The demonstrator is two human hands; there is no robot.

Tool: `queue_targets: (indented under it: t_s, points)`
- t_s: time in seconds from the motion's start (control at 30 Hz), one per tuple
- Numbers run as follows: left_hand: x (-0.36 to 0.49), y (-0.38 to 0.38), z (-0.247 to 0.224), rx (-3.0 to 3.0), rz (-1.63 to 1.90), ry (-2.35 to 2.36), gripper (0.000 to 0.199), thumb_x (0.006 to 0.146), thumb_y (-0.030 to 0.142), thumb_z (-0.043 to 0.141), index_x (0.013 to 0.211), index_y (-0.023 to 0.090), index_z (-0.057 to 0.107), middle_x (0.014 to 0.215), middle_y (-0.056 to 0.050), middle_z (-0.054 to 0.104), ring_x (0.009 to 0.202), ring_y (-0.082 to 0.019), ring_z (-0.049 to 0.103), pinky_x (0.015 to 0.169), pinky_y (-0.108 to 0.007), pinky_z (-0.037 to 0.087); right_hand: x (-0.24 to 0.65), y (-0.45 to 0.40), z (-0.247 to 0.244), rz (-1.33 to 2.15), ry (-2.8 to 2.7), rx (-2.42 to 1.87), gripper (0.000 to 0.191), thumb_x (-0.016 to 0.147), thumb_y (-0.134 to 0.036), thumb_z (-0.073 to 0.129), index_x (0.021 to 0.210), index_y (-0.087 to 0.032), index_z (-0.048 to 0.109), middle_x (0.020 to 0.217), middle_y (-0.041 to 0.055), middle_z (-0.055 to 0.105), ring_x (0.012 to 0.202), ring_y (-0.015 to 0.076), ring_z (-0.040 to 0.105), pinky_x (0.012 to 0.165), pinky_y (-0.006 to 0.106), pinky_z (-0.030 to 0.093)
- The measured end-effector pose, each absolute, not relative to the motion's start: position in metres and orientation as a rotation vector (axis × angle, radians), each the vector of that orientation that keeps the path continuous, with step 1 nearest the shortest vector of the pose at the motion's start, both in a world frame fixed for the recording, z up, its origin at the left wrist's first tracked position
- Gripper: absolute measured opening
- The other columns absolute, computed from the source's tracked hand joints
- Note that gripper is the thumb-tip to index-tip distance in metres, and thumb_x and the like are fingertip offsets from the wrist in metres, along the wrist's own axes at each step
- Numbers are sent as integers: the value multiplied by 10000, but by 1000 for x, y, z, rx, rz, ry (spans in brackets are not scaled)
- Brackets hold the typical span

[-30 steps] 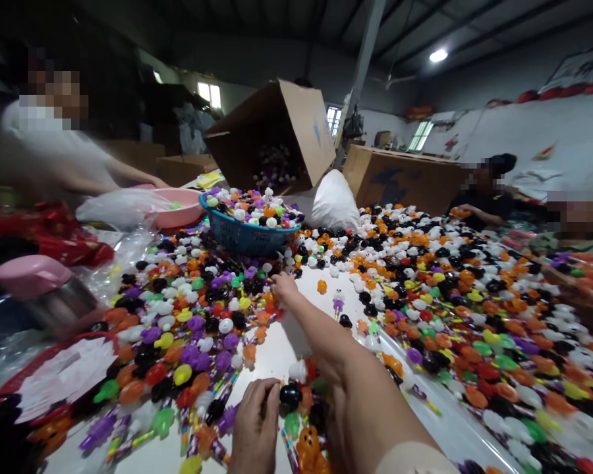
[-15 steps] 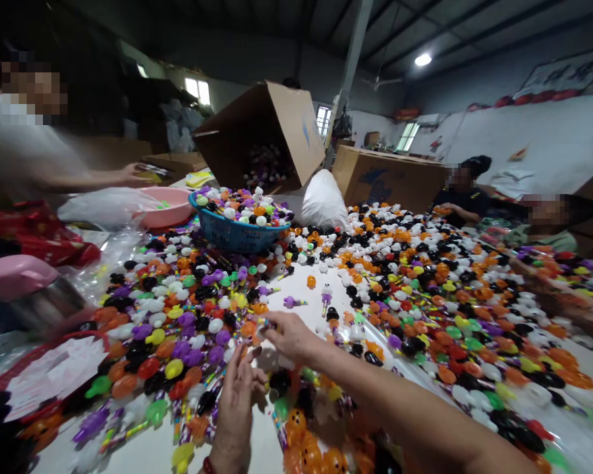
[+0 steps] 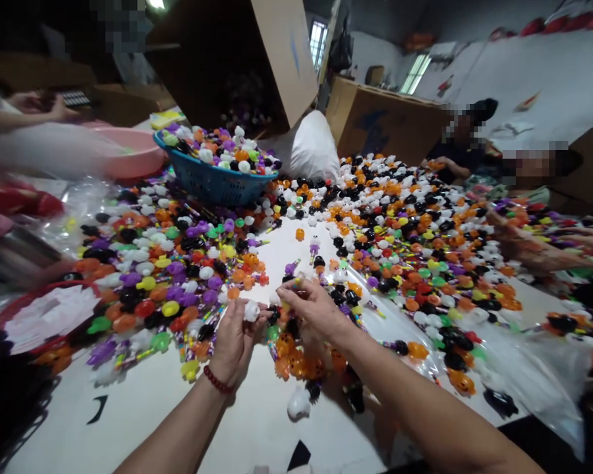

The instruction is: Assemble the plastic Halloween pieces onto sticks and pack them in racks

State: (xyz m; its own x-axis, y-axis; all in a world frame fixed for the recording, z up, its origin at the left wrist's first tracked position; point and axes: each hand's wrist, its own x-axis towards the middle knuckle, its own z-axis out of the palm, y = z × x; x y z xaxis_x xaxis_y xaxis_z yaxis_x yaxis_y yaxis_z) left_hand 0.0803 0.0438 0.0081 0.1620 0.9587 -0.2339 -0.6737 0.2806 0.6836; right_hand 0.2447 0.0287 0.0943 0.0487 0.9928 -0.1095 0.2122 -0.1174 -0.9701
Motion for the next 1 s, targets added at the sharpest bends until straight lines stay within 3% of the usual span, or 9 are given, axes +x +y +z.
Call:
queue_targets:
  t_s: [0.13,0.27,0.37,0.53,0.73,1.0]
  points:
    - [82,42,9,503,1213,752,470,797,581,692,997,179,551,735,-4,675,569,-94,639,532,-182,521,235,19,82,1296,-1046,-1341,379,656,-424,857,926,-195,719,830,-1,698,728,130,631,729,283,501]
    - [83,42,7,510,1245,819,502,776,648,671,861,169,548,638,23,620,488,-85,571,464,-182,478,226,20,72,1321,-991,-1304,341,643,-381,866,897,-206,721,791,-14,703,675,127,633,684,275,507]
    - [84,43,4,496,1261,845,480,783,637,671,839,179,537,612,54,569,472,-78,541,467,-189,479,221,19,69,1297,-1041,-1309,326,646,-388,865,875,-209,720,856,0,711,758,152,662,741,297,531]
    - [85,43,-1,502,1276,870,471,805,639,644,830,181,538,646,56,557,505,-71,528,505,-189,493,223,15,65,1149,-1332,-1388,233,742,-412,795,828,-207,725,851,16,684,808,171,638,763,313,521]
    - [84,43,-4,592,1274,954,459,841,647,592,878,191,550,679,45,575,519,-80,554,475,-180,478,229,13,65,796,-1636,-1396,94,870,-301,672,889,-221,717,883,28,653,832,173,616,755,316,494]
    - [85,41,-9,650,1210,958,477,838,666,579,927,199,550,648,43,596,474,-103,573,450,-207,483,227,11,79,647,-1760,-1426,95,905,-273,622,894,-224,703,878,43,655,845,187,597,781,330,484]
